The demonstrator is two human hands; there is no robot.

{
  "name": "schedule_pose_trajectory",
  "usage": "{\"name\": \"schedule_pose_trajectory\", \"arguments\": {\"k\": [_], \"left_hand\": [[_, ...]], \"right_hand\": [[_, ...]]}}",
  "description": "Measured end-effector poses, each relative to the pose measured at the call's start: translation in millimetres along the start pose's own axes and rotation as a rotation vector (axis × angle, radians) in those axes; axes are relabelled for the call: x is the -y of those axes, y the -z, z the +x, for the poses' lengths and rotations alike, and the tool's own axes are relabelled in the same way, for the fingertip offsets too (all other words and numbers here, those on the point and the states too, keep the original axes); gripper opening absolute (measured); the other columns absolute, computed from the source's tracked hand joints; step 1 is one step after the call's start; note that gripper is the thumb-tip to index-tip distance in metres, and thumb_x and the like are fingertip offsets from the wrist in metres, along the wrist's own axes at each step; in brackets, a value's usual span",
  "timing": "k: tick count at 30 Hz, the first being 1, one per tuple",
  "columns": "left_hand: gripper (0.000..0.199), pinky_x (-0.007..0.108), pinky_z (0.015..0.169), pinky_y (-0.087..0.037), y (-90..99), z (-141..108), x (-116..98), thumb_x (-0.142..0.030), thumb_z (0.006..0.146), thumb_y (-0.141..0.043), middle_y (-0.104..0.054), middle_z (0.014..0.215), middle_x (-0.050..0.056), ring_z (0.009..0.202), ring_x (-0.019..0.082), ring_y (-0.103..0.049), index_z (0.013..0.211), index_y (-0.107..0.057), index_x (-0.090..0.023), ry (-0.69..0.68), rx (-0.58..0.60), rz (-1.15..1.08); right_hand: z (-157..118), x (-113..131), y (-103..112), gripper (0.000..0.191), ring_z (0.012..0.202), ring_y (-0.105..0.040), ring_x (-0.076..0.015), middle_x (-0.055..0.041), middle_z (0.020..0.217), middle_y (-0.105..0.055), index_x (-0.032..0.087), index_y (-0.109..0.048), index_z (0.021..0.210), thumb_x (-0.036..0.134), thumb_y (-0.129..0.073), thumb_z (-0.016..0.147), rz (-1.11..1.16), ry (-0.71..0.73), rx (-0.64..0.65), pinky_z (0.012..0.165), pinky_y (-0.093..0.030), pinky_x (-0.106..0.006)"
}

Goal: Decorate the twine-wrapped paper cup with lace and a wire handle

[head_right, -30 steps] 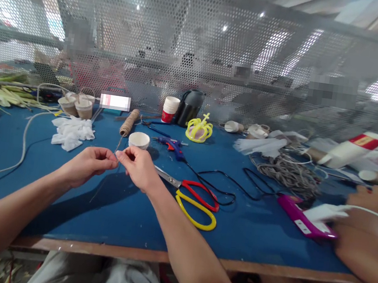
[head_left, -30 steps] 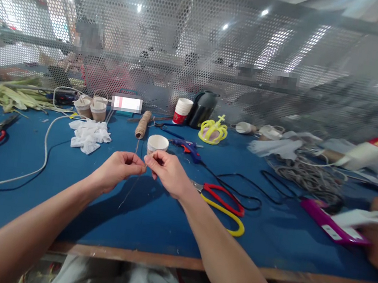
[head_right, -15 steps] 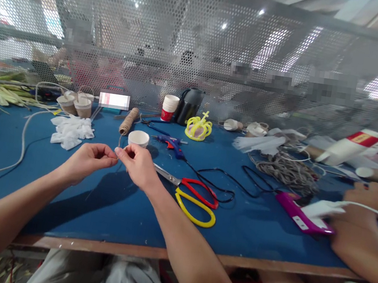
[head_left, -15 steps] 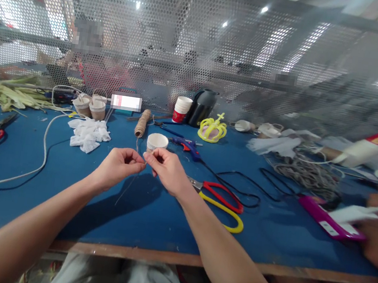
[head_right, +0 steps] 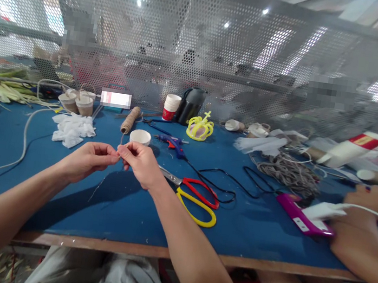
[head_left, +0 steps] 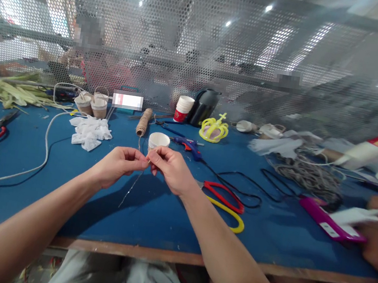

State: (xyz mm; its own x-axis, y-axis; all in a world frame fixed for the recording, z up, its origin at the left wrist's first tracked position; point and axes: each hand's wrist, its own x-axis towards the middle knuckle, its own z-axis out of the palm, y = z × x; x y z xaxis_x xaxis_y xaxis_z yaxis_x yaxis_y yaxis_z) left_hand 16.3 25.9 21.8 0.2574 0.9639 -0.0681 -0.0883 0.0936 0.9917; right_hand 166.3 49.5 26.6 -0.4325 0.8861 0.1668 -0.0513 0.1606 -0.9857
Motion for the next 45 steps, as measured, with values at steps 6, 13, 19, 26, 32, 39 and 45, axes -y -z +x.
{"name": "schedule_pose_trajectory", "arguments": {"k": [6,13,19,26,32,39,45], "left_hand": [[0.013,0.02,0.043,-0.018,2.5,-1.2,-2.0,-0.023,0.062,-0.067,-0.053,0.057,-0.003,0.046,0.003,-0.033,0.066,-0.061,-0.012,-0.001,0.02,0.021],[0.01,0.02,0.044,-0.023,-0.7,-1.7,-2.3,-0.018,0.059,-0.067,-0.054,0.056,-0.004,0.045,0.002,-0.035,0.064,-0.06,-0.012,-0.026,-0.037,0.042],[0.014,0.02,0.047,-0.026,-5.7,-0.9,1.1,-0.02,0.058,-0.068,-0.054,0.054,-0.004,0.047,0.003,-0.039,0.059,-0.058,-0.011,-0.046,-0.102,0.061],[0.015,0.021,0.045,-0.023,-10.2,-1.1,1.6,-0.022,0.057,-0.067,-0.049,0.049,-0.006,0.044,0.003,-0.033,0.056,-0.056,-0.012,-0.064,-0.142,0.095],[0.016,0.021,0.043,-0.018,-6.6,-1.4,0.8,-0.024,0.058,-0.068,-0.05,0.052,-0.005,0.043,0.002,-0.032,0.059,-0.058,-0.012,-0.005,-0.052,0.046],[0.017,0.022,0.042,-0.014,-3.0,-1.7,2.1,-0.024,0.058,-0.07,-0.05,0.052,-0.004,0.042,0.002,-0.03,0.059,-0.058,-0.012,0.052,0.023,-0.054],[0.019,0.022,0.042,-0.011,-4.8,0.1,0.7,-0.023,0.055,-0.072,-0.05,0.049,-0.004,0.039,0.001,-0.027,0.056,-0.057,-0.011,0.095,0.042,-0.138]], "right_hand": [[-0.6,0.1,0.0,0.031,0.044,-0.041,-0.0056,0.0055,0.052,-0.045,0.016,-0.051,0.063,0.045,-0.06,0.068,-0.082,0.001,-0.038,0.046,-0.035,-0.022],[-1.4,-2.4,0.0,0.031,0.044,-0.041,-0.0062,0.005,0.052,-0.045,0.016,-0.05,0.064,0.045,-0.055,0.073,-0.217,0.049,-0.07,0.046,-0.034,-0.022],[-1.6,-0.1,-2.2,0.029,0.044,-0.039,-0.0067,0.005,0.05,-0.044,0.016,-0.048,0.061,0.041,-0.055,0.074,-0.392,0.09,-0.116,0.045,-0.031,-0.022],[-1.5,-3.5,-3.6,0.029,0.048,-0.035,-0.007,0.0048,0.053,-0.042,0.016,-0.046,0.058,0.039,-0.057,0.072,-0.446,0.146,-0.166,0.048,-0.03,-0.022],[-0.8,-3.1,0.6,0.031,0.046,-0.041,-0.0069,0.0046,0.054,-0.046,0.015,-0.05,0.066,0.045,-0.056,0.072,-0.201,0.035,-0.032,0.047,-0.033,-0.022],[0.9,-1.7,2.7,0.028,0.047,-0.042,-0.0059,0.0029,0.057,-0.05,0.014,-0.052,0.063,0.04,-0.059,0.072,-0.067,0.031,0.075,0.047,-0.034,-0.021],[-0.1,-1.7,1.7,0.028,0.045,-0.041,-0.0052,0.004,0.055,-0.049,0.014,-0.053,0.063,0.041,-0.061,0.069,-0.054,0.004,0.066,0.045,-0.032,-0.021]]}}
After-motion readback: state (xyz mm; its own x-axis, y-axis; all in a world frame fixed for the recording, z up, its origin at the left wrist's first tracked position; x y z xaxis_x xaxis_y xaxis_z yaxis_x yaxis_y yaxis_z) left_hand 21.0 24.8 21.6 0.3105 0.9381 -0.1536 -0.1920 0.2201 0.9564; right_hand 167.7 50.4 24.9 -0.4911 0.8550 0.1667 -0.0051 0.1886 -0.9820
